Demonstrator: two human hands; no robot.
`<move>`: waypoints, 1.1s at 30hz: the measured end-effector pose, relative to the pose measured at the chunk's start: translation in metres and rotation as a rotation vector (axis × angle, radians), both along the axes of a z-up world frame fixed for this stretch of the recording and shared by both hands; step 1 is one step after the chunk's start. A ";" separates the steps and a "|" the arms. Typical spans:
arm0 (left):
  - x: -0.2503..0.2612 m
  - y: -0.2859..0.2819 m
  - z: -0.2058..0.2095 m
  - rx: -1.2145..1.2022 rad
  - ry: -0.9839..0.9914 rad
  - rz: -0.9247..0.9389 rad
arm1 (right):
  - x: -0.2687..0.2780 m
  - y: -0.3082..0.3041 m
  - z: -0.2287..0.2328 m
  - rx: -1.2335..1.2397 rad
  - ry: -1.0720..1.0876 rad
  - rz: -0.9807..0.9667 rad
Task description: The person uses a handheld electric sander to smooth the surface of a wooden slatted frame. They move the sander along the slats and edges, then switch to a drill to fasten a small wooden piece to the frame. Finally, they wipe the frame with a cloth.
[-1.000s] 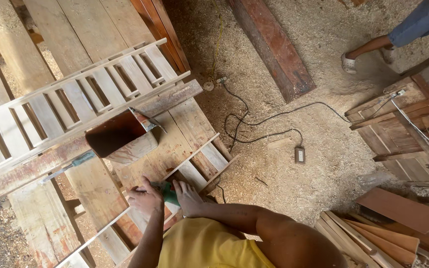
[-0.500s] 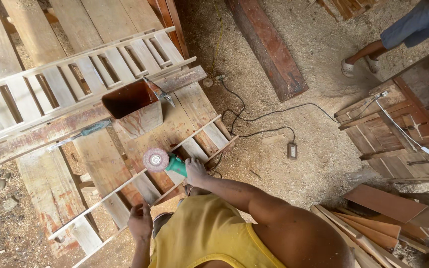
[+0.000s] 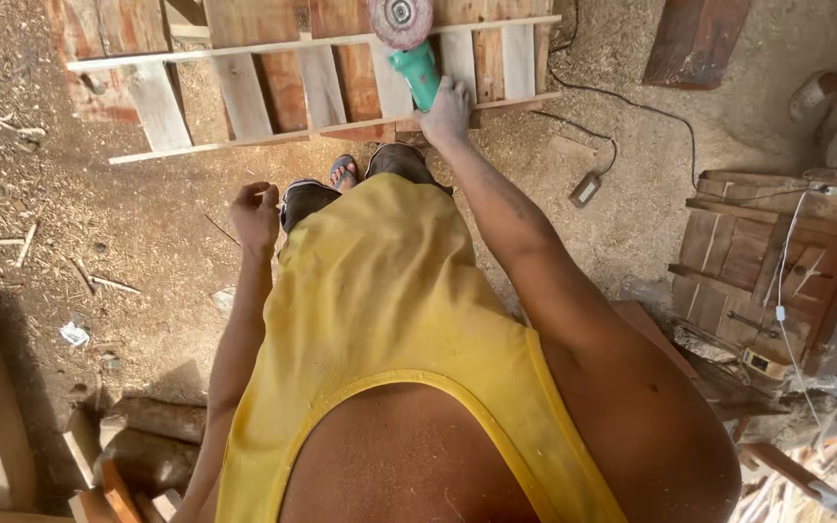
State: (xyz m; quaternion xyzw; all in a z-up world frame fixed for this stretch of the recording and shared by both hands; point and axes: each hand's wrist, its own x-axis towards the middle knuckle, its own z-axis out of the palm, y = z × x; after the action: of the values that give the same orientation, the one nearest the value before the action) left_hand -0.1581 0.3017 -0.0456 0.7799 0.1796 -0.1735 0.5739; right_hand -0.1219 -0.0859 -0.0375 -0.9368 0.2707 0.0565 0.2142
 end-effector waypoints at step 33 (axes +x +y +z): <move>0.110 -0.042 0.044 0.604 -0.557 -0.899 | -0.096 0.022 0.113 1.073 0.031 -0.288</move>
State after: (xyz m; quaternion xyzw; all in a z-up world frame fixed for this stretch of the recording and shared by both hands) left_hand -0.0481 0.2601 -0.0020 0.9238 -0.2829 -0.1298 0.2230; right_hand -0.2175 -0.0636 0.0758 -0.6488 0.3323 0.1704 0.6630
